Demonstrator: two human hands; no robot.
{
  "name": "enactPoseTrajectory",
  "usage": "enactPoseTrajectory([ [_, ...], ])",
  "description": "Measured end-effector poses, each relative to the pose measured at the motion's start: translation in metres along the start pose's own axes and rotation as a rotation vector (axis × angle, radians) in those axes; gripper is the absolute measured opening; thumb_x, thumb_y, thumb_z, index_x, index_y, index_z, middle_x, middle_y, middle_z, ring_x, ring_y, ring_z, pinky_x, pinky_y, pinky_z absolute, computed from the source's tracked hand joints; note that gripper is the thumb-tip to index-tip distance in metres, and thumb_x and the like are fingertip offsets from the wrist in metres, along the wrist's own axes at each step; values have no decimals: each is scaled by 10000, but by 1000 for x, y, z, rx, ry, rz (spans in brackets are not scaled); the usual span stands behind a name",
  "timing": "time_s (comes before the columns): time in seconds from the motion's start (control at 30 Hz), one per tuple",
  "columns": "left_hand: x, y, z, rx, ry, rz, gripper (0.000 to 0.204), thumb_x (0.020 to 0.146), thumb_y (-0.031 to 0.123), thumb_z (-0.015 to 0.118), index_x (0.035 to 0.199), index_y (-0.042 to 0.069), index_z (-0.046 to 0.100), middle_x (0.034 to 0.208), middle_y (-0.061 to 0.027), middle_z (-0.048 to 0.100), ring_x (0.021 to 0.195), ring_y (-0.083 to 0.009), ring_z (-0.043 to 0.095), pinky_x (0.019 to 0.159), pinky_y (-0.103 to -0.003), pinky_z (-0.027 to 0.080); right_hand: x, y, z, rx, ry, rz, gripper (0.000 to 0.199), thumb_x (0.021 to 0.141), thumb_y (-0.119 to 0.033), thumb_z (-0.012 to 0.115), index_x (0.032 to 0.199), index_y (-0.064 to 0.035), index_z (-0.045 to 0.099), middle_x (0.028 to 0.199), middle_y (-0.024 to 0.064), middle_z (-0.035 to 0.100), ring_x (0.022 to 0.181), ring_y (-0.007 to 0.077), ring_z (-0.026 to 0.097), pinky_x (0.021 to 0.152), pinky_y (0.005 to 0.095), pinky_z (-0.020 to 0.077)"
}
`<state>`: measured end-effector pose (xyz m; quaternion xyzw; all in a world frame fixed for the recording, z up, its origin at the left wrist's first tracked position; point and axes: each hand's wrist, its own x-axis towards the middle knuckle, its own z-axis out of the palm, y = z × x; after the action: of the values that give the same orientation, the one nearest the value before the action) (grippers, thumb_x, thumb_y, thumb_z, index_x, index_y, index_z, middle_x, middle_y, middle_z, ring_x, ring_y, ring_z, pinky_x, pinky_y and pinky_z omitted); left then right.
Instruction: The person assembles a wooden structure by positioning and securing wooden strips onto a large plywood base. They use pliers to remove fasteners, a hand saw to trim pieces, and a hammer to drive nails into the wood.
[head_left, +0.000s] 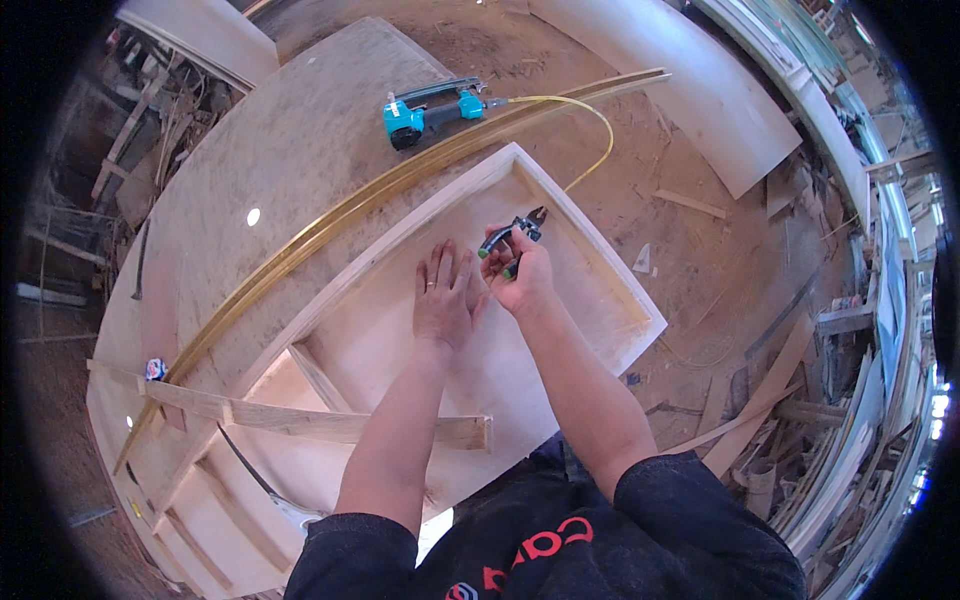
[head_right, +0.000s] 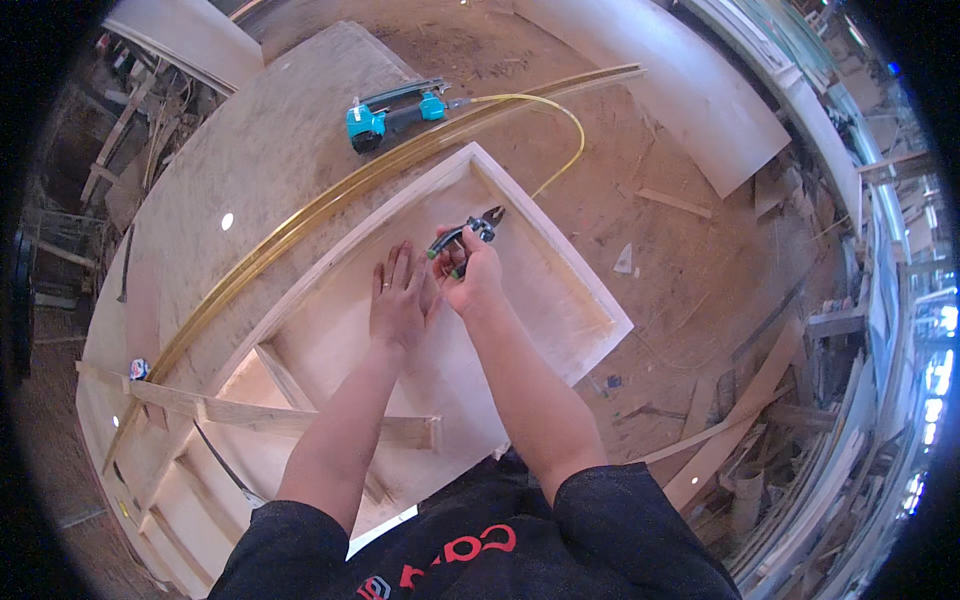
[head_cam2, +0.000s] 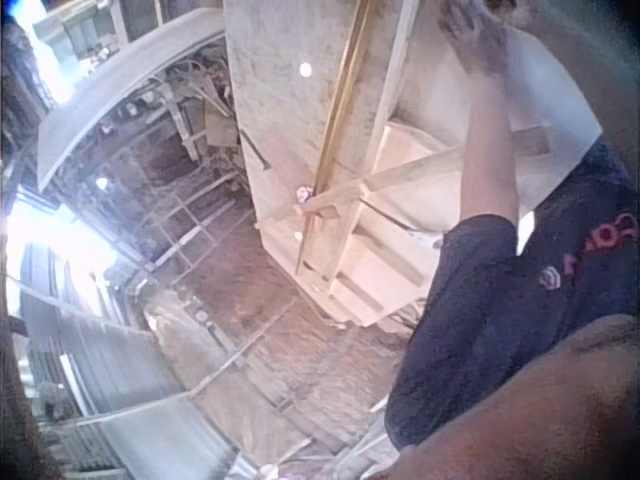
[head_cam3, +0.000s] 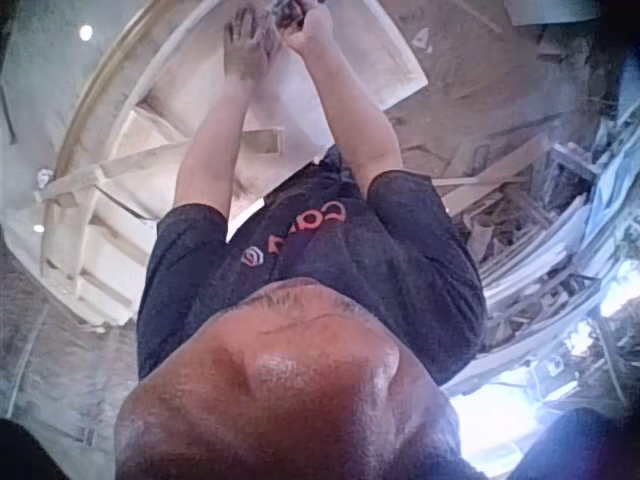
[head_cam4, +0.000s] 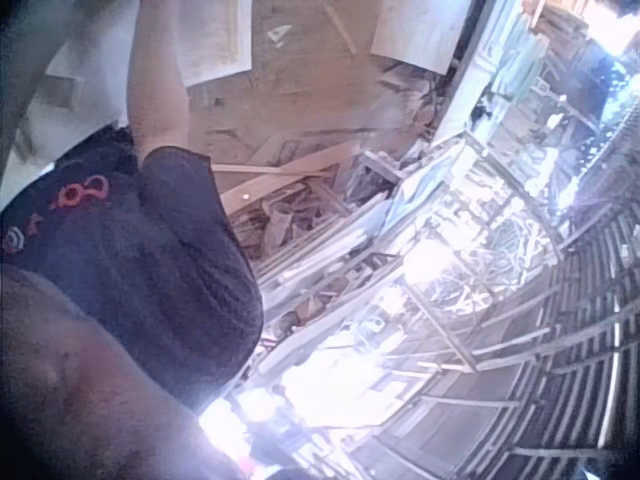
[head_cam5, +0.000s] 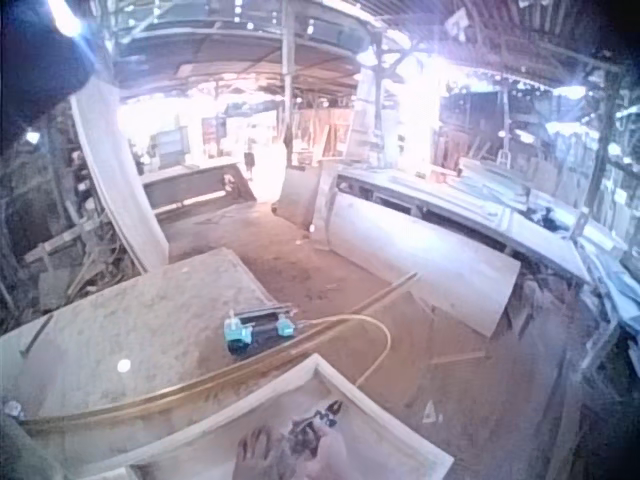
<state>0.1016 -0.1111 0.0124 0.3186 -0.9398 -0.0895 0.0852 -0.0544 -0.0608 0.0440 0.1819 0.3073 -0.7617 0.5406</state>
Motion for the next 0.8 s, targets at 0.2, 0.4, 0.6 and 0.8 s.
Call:
enactPoseTrajectory([
  [0.2,0,1,-3,23,-73,-19,760,954,424,618,1601,130,350,1716,-140,198,1594,-320,158,1284,-540,132,12,5,7,36,26,-20,240,1086,-277,502,1088,-104,670,986,33,721,768,155,604,736,351,509],
  [0.4,-1,1,-2,-8,-41,-20,777,942,427,638,1603,134,352,1703,-146,241,1584,-326,197,1283,-539,139,13,8,16,122,83,-100,229,1092,-250,500,1066,-79,650,1036,73,724,867,218,656,849,403,523],
  [0.6,-1,3,-2,29,-35,-14,839,940,432,641,1630,111,289,1694,-164,256,1576,-335,214,1284,-534,144,24,11,32,310,90,-139,213,1096,-216,486,1009,-50,586,959,109,663,895,253,663,824,420,535],
  [0.8,2,9,-13,-23,-23,4,859,927,402,670,1621,76,284,1678,-184,275,1566,-353,233,1278,-546,150,29,13,29,343,88,-187,207,1099,-212,472,967,-66,537,857,78,578,759,217,576,681,377,517],
])
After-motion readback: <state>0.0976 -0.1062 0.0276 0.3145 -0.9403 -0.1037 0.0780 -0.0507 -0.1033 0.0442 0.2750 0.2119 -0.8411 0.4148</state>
